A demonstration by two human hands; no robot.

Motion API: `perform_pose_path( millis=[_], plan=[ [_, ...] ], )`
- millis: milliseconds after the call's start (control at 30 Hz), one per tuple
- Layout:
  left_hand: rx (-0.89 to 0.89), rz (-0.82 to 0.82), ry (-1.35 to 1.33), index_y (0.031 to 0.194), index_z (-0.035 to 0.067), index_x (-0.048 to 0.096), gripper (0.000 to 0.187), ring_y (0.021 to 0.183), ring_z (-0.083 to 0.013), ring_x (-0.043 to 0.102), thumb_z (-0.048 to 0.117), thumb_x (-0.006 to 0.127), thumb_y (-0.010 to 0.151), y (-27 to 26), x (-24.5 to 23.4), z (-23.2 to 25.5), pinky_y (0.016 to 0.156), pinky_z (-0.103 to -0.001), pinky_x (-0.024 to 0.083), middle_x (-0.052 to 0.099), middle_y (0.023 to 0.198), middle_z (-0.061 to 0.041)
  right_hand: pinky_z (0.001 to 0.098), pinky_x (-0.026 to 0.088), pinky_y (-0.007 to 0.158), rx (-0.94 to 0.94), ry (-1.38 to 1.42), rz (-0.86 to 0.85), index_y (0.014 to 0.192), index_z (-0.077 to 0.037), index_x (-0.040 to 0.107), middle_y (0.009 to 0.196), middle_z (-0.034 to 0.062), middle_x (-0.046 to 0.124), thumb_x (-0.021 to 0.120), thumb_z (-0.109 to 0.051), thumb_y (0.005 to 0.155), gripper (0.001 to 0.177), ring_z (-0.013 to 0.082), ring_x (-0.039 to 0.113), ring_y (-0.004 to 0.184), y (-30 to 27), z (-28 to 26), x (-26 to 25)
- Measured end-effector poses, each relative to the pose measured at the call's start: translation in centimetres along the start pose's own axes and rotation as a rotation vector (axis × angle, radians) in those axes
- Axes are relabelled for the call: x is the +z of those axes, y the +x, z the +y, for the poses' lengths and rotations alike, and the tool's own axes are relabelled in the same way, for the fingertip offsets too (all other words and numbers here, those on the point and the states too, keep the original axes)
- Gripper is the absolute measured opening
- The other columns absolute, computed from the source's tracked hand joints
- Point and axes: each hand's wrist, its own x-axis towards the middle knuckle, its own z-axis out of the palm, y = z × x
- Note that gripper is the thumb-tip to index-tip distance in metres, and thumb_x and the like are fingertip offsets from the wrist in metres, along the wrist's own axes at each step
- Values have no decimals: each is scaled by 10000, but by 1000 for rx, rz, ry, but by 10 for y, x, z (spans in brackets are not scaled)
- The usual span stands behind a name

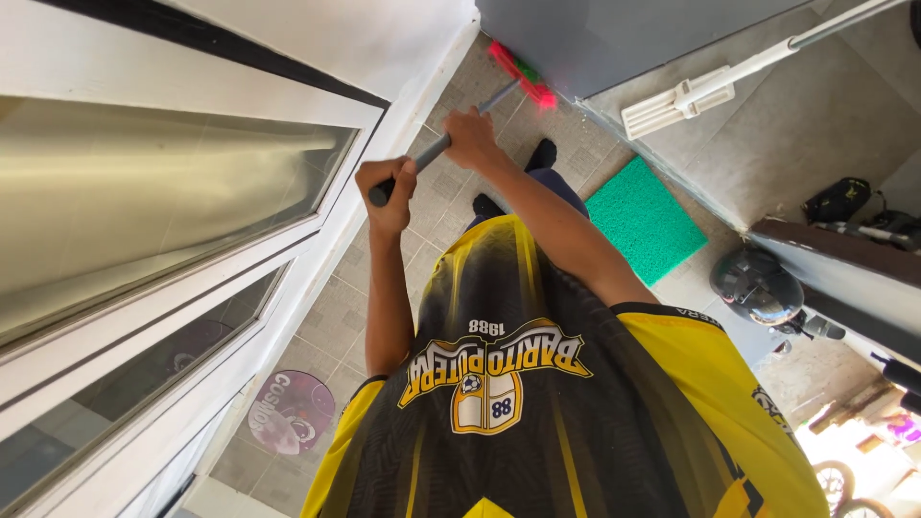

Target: The person is sweeping the tiled floor with a red and green broom.

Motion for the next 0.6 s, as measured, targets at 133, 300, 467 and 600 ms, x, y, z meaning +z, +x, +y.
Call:
perform_pose_path(
  millis=[133, 300, 467, 600],
  plan=[
    [124, 6, -38, 627, 27, 344, 456, 533, -139, 387, 33, 663, 953, -16, 10, 28, 533, -324, 292, 438, 605, -63, 601, 417, 943, -86, -65, -19, 929, -113, 700, 1113, 83, 663, 730, -207, 824, 144, 405, 559, 1169, -10, -9, -16],
    [109, 110, 11, 627, 30, 353, 470, 540, -133, 351, 26, 689, 956, -25, 11, -5, 539, -329, 260, 393, 581, -51, 666, 367, 1007, -92, -59, -45, 936, -110, 701, 1114, 77, 658, 725, -192, 859, 115, 376, 562, 1177, 7, -10, -5],
    [74, 154, 30, 591, 50, 400, 457, 491, -110, 382, 45, 646, 976, -25, 5, -11, 504, -308, 276, 458, 544, -31, 663, 372, 997, -44, -27, -53, 983, -108, 697, 1130, 75, 645, 731, -211, 863, 162, 392, 520, 1212, 13, -12, 9],
    [93, 114, 34, 586, 45, 399, 451, 486, -115, 365, 58, 647, 963, -29, -8, -18, 497, -312, 264, 464, 552, -38, 664, 375, 1016, -34, 35, -23, 1007, -110, 695, 1156, 63, 641, 713, -200, 893, 147, 379, 514, 1215, 12, -14, 25]
  ],
)
